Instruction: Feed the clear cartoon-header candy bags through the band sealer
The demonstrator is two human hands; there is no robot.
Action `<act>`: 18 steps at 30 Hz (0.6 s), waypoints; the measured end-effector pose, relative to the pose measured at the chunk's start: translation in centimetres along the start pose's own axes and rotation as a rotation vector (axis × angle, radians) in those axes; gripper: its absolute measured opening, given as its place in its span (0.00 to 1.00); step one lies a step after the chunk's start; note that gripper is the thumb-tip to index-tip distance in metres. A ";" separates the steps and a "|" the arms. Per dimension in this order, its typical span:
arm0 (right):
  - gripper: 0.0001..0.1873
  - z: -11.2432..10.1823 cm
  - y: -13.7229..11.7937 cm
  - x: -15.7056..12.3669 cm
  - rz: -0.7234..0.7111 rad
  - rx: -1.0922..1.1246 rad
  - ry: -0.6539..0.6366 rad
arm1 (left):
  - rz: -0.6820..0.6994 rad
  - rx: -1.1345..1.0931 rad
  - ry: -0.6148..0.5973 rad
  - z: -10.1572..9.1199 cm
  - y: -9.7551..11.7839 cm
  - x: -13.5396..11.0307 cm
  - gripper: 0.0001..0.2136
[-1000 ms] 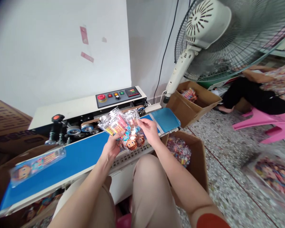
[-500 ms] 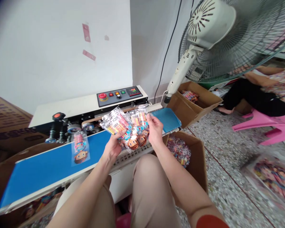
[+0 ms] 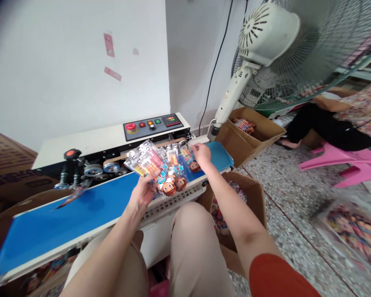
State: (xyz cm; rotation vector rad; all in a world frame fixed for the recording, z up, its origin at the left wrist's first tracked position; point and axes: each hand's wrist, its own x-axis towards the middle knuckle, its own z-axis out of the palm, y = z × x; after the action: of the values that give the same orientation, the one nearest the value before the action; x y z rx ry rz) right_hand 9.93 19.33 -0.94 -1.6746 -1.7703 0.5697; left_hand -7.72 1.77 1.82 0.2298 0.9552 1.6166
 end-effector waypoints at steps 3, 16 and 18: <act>0.20 -1.0 -1.9 -3.3 -0.043 0.326 -0.043 | 0.021 0.004 0.001 0.0 -0.2 0.1 0.26; 0.20 -1.0 1.5 -4.0 0.125 0.698 0.076 | -0.005 0.001 0.059 -0.3 -0.1 0.1 0.25; 0.20 -1.0 2.5 -1.4 0.115 0.482 0.069 | -0.007 0.011 0.030 -0.4 -0.1 0.2 0.25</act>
State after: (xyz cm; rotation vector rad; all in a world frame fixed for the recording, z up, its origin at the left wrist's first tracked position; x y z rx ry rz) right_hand 12.36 18.06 -2.17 -1.4383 -1.3554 0.8973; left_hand -7.92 1.73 1.43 0.2104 0.9870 1.6126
